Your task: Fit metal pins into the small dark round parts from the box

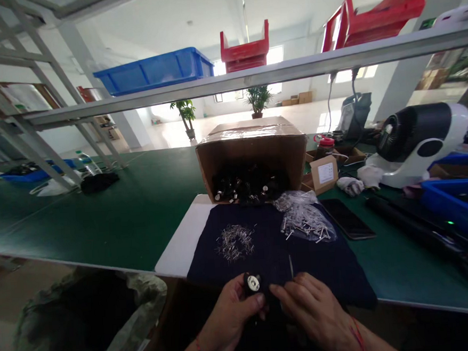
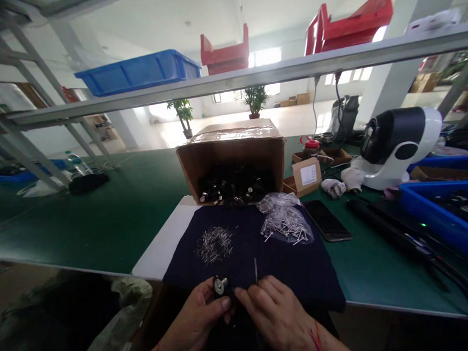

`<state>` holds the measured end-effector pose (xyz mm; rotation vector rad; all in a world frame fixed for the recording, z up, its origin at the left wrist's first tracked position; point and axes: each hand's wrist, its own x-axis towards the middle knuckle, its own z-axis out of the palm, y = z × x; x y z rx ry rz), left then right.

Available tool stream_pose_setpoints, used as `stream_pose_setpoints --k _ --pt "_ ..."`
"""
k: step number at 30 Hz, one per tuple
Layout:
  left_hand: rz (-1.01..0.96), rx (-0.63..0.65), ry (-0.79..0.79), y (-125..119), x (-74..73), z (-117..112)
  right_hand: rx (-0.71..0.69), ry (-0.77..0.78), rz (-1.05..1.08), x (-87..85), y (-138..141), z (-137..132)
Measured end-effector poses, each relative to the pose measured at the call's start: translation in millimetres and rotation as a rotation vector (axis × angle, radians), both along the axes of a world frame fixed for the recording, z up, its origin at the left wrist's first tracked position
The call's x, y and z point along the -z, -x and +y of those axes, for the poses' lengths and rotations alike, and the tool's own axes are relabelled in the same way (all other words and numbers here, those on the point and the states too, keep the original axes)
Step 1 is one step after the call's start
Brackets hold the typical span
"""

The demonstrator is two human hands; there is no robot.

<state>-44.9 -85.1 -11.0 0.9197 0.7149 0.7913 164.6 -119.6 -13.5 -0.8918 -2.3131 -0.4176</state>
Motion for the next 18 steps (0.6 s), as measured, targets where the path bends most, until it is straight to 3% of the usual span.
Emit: stream_pose_setpoints --k 4,6,9,13,18 --pt "0.024 -0.048 -0.048 -1.3 7.7 0.5 0.383 0.141 -0.052 5.1 -43.0 53.8" --pt "0.032 -0.073 -0.039 -1.3 10.0 0.8 0.43 0.164 -0.082 5.2 -63.4 80.3" --pt "0.031 -0.087 -0.039 -1.9 9.7 2.9 0.37 0.205 -0.152 3.5 -82.2 105.4" --pt "-0.011 -0.117 -0.031 -5.6 5.9 9.3 0.274 0.257 -0.197 0.1 -82.3 108.7" --pt "-0.171 -0.108 0.045 -12.3 1.2 17.6 0.253 0.299 -0.11 -9.4 -46.8 74.7"
